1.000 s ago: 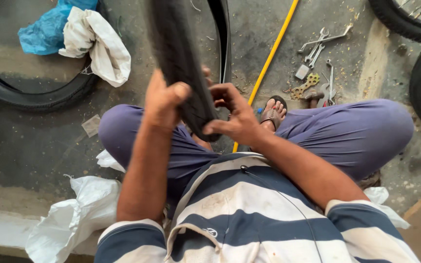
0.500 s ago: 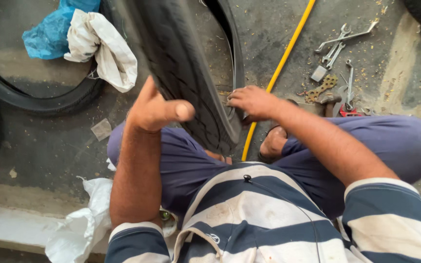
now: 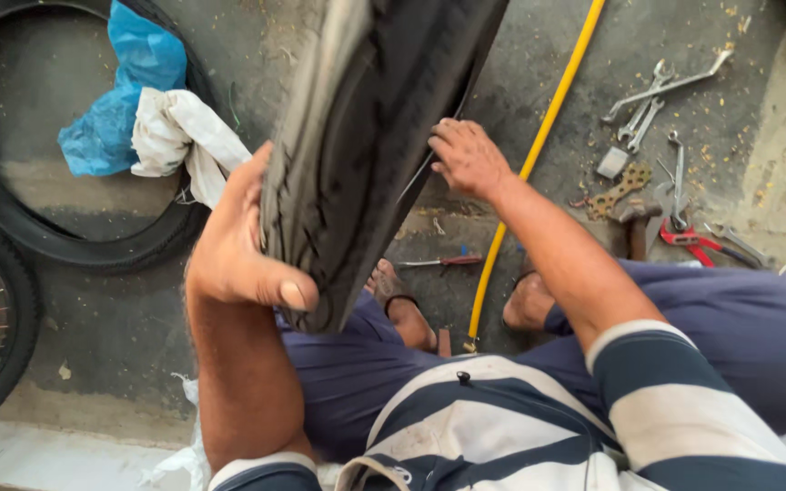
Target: The person sits on the floor of a bicycle repair shop and removes the old inner tube from a bicycle wheel by hand, working the tube out of the tire around the rim. They then fit a new tire and tube onto the rim, pressing the tire bead into place by hand and working around the wheel.
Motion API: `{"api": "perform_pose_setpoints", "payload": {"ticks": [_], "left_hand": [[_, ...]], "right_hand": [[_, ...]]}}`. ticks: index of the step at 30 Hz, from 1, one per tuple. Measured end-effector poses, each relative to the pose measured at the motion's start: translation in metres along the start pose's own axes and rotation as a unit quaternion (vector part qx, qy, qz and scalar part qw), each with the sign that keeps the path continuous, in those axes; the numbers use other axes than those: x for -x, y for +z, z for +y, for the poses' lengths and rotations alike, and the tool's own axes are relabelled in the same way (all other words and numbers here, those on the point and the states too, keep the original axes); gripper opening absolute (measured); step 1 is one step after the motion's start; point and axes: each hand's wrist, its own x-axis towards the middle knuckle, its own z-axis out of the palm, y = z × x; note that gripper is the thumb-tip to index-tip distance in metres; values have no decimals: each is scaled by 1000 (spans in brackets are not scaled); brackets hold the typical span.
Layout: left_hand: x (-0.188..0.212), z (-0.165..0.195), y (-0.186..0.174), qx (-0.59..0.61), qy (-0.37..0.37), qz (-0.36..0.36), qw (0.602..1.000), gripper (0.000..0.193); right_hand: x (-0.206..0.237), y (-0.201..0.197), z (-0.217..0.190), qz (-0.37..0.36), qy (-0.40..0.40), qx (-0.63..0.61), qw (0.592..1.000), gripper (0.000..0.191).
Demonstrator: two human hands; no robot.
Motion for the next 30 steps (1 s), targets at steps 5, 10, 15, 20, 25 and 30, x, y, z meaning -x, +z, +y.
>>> {"api": "perform_pose_setpoints", "payload": {"ticks": [5,10,15,20,25,30], "left_hand": [[-10,3,-14,-22,-30,-36,999,124],[-20,-3,-19,-10,-9,-17,1000,126],[-28,-8,-20,-43,-7,-115,992,113],[-23,-6,-26,11,-21,-117,993,115],[-3,-9,-35,-23,54,-52,997,122],[-4,-14,-50,-14,58,-60,996,126]], "right_hand": [[19,19,10,-14,47,34,998,62],[51,33,-1,-51,108,79,990,73],[44,24,-6,-108,170,-57,978,42],[38,14,-18,-163,96,111,976,34],[-2,44,-28,-35,-52,-56,996,45],[-43,66,-38,-206,-145,-155,955,44]]}}
